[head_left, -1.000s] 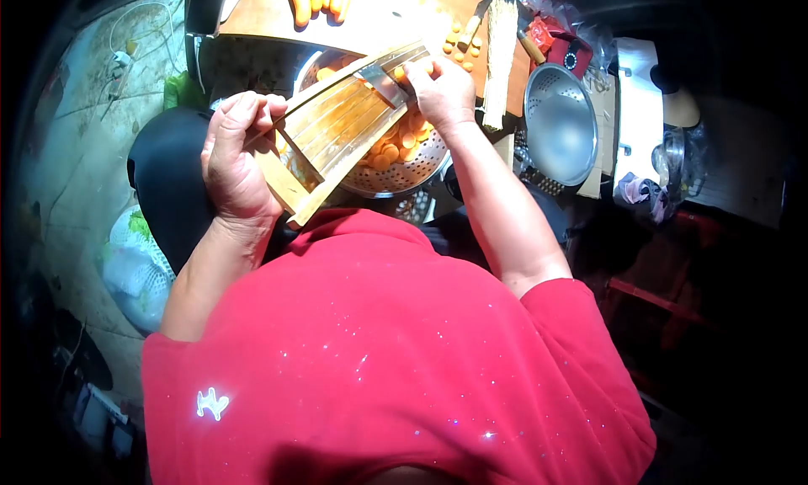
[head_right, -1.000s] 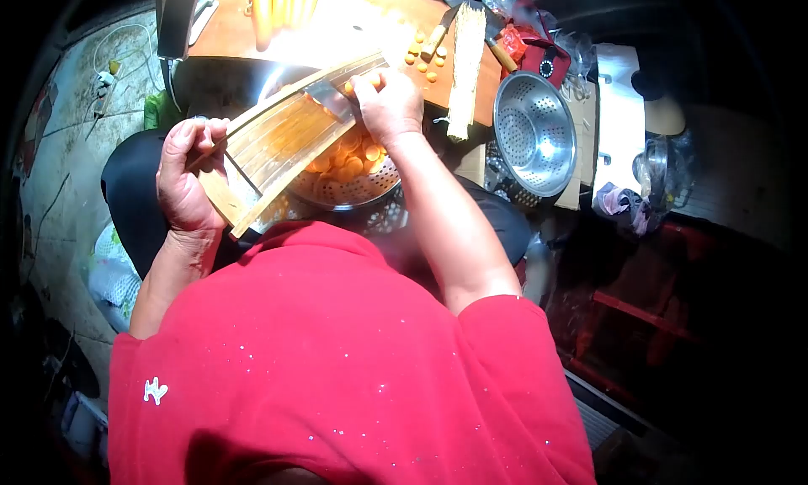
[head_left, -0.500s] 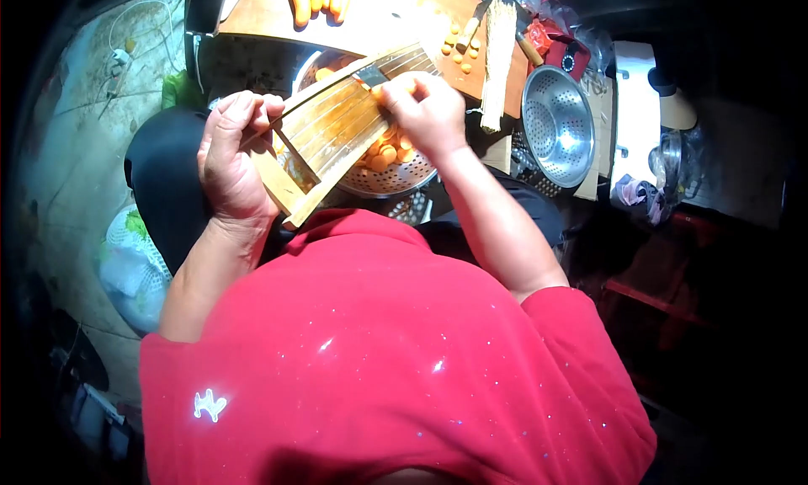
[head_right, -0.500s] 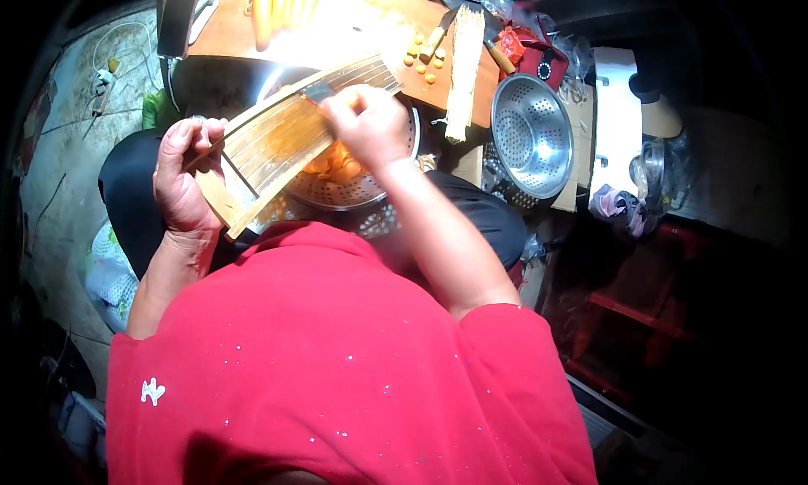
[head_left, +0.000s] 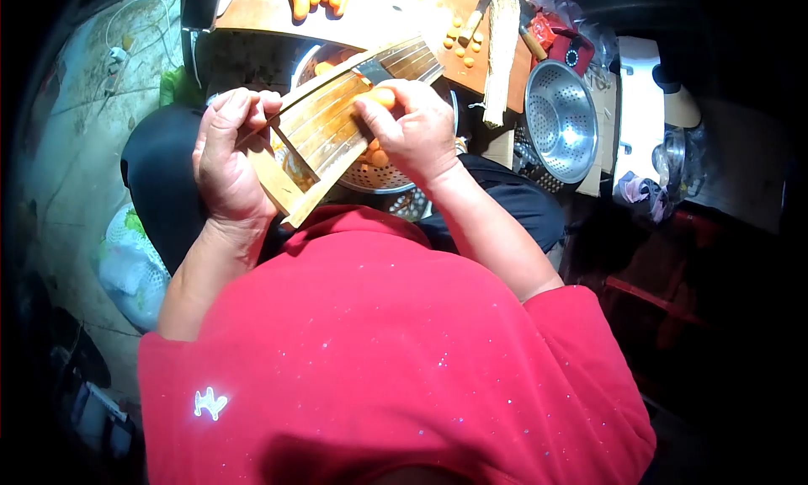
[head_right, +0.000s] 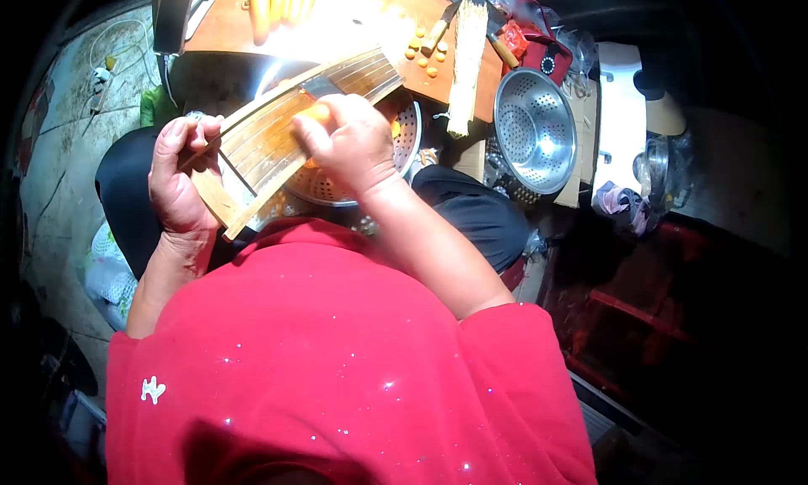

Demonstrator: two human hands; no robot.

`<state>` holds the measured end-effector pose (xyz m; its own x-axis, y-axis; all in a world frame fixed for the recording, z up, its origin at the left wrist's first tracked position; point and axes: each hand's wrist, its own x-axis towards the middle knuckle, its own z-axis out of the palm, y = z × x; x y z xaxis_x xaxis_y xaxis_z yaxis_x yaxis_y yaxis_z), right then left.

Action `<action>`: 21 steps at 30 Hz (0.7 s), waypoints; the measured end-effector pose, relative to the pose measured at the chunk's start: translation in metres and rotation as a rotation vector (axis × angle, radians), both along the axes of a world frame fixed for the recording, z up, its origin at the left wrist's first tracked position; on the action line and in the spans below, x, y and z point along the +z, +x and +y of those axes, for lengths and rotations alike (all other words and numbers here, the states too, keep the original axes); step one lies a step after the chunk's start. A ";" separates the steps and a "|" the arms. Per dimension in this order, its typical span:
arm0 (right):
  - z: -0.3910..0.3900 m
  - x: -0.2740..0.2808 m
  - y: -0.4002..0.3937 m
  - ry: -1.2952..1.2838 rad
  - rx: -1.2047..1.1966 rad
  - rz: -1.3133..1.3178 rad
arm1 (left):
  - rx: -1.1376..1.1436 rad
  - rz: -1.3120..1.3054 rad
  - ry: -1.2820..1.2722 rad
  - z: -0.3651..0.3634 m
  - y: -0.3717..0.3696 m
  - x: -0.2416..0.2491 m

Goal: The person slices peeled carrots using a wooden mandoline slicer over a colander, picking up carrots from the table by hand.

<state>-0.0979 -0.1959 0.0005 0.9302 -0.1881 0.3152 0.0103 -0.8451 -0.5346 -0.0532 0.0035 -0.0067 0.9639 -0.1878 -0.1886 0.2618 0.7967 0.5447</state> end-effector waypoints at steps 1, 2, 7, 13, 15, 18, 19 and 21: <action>-0.010 -0.004 0.005 -0.083 -0.089 0.070 | -0.005 0.003 -0.011 0.000 0.000 0.001; -0.023 -0.010 0.013 -0.083 -0.206 0.213 | 0.000 0.008 -0.003 -0.001 0.000 0.001; -0.054 -0.031 0.023 -0.109 -0.319 0.229 | -0.002 0.001 -0.010 0.000 0.003 0.000; -0.064 -0.034 0.019 0.085 -0.237 0.281 | -0.005 0.000 0.003 0.001 0.004 0.001; -0.069 -0.038 0.017 0.306 -0.175 0.235 | -0.001 0.026 0.016 0.001 0.003 0.001; -0.067 -0.036 0.016 0.532 -0.253 0.225 | -0.010 0.031 -0.018 0.000 0.004 0.003; -0.065 -0.036 0.016 0.681 -0.318 0.219 | -0.009 0.031 -0.018 0.000 0.004 0.002; -0.065 -0.036 0.015 0.660 -0.324 0.217 | -0.010 0.016 -0.014 0.000 0.004 0.001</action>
<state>-0.0829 -0.2614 -0.0351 0.8245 -0.5480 -0.1409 -0.3469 -0.2928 -0.8910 -0.0488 0.0033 -0.0053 0.9587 -0.2007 -0.2014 0.2789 0.8014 0.5291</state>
